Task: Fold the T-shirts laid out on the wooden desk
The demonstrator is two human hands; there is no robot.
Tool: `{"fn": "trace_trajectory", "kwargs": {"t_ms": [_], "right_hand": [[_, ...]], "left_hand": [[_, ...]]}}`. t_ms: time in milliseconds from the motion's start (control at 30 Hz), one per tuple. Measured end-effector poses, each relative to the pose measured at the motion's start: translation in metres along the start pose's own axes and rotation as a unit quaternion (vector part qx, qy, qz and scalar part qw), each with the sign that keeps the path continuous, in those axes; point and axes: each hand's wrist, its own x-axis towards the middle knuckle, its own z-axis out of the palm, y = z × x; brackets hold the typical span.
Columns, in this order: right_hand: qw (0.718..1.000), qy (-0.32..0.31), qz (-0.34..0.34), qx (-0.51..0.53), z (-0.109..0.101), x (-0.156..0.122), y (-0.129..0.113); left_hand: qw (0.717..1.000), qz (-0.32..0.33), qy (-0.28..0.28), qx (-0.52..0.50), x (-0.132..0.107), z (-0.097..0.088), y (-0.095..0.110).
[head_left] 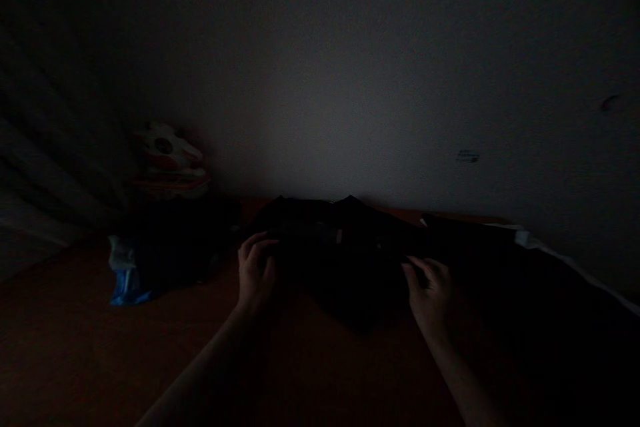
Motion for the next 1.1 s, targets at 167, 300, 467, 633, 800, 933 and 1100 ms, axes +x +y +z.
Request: {"fn": "trace_trajectory", "kwargs": {"t_ms": [167,300,467,633,800,933,1100], "right_hand": [[0.987,0.134,0.076,0.047,-0.003,0.005,0.012],[0.994,-0.022,0.099,0.031,0.006,-0.003,0.003],[0.987,-0.156,0.010,-0.041,0.010,-0.015,-0.015],[0.993,-0.121,0.018,0.002,0.016,-0.012,-0.001],[0.993,-0.063,0.092,0.029,0.005,-0.004,0.021],[0.988,-0.036,0.132,0.070,-0.022,0.007,0.032],[0.986,0.006,0.108,0.129,-0.067,0.035,0.030]], "left_hand": [[0.985,-0.117,0.095,-0.086,0.003,-0.008,-0.003],[0.980,-0.182,-0.017,-0.076,0.000,0.002,-0.016],[0.969,-0.154,-0.189,0.027,-0.005,0.008,-0.015],[0.968,-0.093,-0.230,0.035,-0.005,0.005,-0.013],[0.989,-0.075,-0.120,0.028,0.000,-0.006,-0.023],[0.992,-0.051,-0.113,0.025,0.015,-0.035,-0.020],[0.990,-0.038,-0.135,-0.001,0.045,-0.095,-0.012]]}}
